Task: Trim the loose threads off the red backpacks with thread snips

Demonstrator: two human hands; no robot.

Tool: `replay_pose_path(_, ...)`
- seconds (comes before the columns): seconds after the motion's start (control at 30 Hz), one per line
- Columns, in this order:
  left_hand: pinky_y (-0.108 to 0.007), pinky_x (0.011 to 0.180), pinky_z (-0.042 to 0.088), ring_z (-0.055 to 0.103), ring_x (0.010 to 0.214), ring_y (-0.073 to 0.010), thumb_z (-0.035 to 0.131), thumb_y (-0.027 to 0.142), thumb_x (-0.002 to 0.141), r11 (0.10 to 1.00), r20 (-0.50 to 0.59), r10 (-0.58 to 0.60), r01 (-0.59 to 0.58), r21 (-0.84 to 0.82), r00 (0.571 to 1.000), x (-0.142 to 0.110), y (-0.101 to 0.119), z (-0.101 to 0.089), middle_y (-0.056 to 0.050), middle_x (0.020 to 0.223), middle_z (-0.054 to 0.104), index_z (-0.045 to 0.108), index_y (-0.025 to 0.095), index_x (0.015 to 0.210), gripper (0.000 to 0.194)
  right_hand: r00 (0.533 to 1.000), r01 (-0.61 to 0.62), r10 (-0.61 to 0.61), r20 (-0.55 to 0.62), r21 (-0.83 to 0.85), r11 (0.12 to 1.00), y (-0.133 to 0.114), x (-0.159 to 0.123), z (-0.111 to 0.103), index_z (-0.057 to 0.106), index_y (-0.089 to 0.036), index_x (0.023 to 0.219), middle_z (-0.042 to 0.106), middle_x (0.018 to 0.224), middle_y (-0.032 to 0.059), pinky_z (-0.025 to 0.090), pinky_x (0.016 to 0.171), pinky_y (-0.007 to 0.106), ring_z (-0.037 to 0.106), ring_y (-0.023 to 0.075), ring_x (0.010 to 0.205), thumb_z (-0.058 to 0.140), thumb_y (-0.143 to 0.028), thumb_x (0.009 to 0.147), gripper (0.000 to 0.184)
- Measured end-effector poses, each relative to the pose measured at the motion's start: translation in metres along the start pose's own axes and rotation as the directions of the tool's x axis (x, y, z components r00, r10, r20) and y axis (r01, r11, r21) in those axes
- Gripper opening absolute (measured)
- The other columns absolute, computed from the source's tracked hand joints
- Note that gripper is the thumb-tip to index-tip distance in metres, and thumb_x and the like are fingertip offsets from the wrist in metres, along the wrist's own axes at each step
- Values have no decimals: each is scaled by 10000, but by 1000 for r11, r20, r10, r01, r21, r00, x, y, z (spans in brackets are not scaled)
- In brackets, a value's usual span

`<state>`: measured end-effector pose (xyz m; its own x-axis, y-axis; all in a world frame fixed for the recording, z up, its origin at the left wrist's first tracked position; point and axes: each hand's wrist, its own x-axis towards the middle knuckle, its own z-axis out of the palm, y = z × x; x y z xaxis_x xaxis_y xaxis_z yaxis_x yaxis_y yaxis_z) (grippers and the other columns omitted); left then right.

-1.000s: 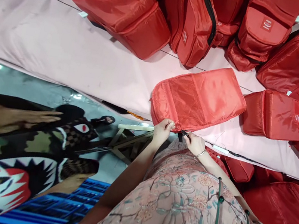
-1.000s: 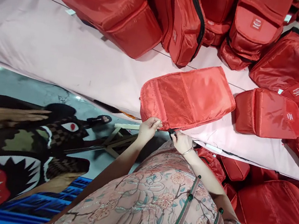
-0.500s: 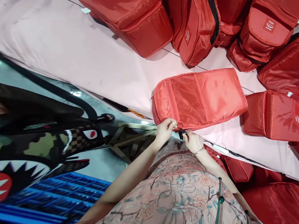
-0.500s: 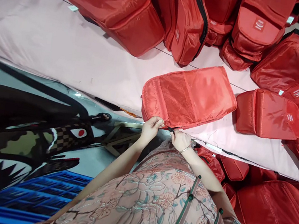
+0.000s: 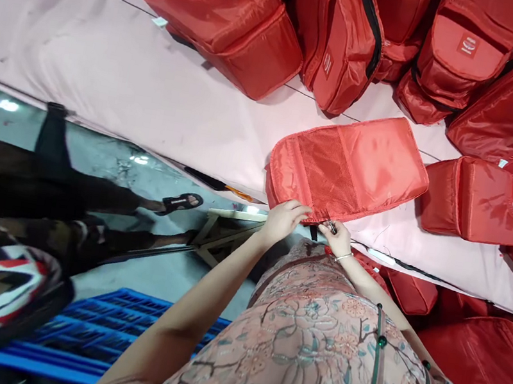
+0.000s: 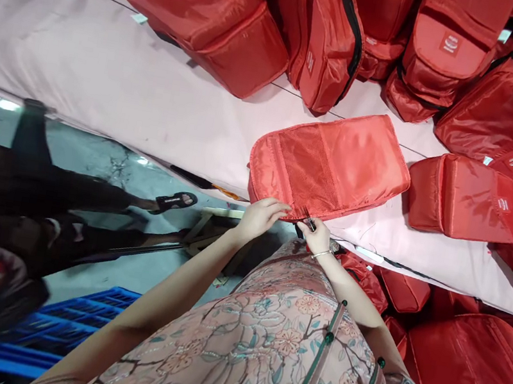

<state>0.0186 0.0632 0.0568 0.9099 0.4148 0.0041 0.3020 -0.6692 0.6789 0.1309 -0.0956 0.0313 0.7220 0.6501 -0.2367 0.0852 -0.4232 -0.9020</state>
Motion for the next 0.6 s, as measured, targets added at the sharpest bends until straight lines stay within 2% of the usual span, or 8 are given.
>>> replay_pose_path(0.13, -345, 853, 402, 563, 938, -226, 499, 254, 840, 979, 131, 79, -102, 179, 988, 18, 0, 8, -82, 969, 613, 659, 237, 939, 189, 990, -122, 131, -46, 174, 977, 6, 10, 12, 505, -178, 593, 492, 576, -31, 356, 565, 212, 419, 100, 554, 541, -543, 677, 377)
replay_pose_path(0.2, -346, 838, 397, 563, 926, -229, 493, 214, 832, 974, 173, 96, -128, 189, 980, 24, -2, 8, -88, 957, 608, 647, 222, 882, 163, 986, -141, 156, -57, 213, 967, 8, 12, 15, 498, -180, 591, 473, 570, -38, 336, 547, 206, 389, 92, 547, 541, -556, 660, 384)
replay_pose_path(0.27, -336, 809, 402, 566, 885, -224, 490, 187, 819, 986, 188, 75, -102, 134, 979, 27, -1, 8, -89, 910, 604, 624, 208, 847, 139, 984, -149, 166, -58, 224, 963, 9, 11, 15, 508, -180, 609, 464, 569, -42, 322, 534, 204, 376, 91, 545, 540, -555, 657, 379)
replay_pose_path(0.37, -305, 704, 416, 554, 735, -191, 491, 250, 821, 995, 140, -60, 71, -74, 988, 27, 5, 4, -57, 753, 574, 574, 194, 798, 103, 985, -149, 165, -59, 218, 965, 9, 10, 13, 470, -189, 581, 414, 543, -54, 288, 508, 203, 343, 87, 524, 547, -540, 660, 367)
replay_pose_path(0.43, -273, 607, 401, 501, 619, -151, 459, 335, 837, 930, 65, -165, 177, -322, 984, 23, 11, -1, -18, 655, 516, 515, 195, 747, 176, 986, -138, 155, -61, 225, 965, 9, 9, 10, 432, -197, 555, 381, 531, -60, 274, 502, 202, 325, 84, 515, 552, -527, 664, 368)
replay_pose_path(0.47, -256, 566, 382, 464, 573, -131, 448, 370, 837, 864, 18, -207, 191, -465, 978, 19, 14, -6, 2, 620, 479, 478, 198, 725, 207, 986, -135, 153, -61, 230, 964, 9, 8, 8, 424, -198, 551, 372, 528, -61, 272, 501, 202, 323, 84, 514, 553, -523, 667, 369)
replay_pose_path(0.53, -228, 513, 343, 398, 515, -100, 473, 424, 815, 692, -81, -284, 146, -707, 955, 9, 17, -17, 32, 584, 415, 414, 205, 709, 251, 984, -149, 167, -58, 233, 961, 9, 8, 6, 426, -199, 551, 366, 517, -60, 275, 497, 202, 335, 87, 514, 554, -521, 675, 368)
replay_pose_path(0.6, -212, 485, 314, 365, 487, -83, 540, 460, 773, 553, -141, -364, 92, -828, 921, -4, 14, -28, 46, 574, 396, 400, 207, 717, 295, 980, -173, 190, -51, 236, 956, 9, 9, 4, 424, -200, 547, 360, 497, -59, 279, 489, 203, 351, 91, 512, 559, -524, 680, 375)
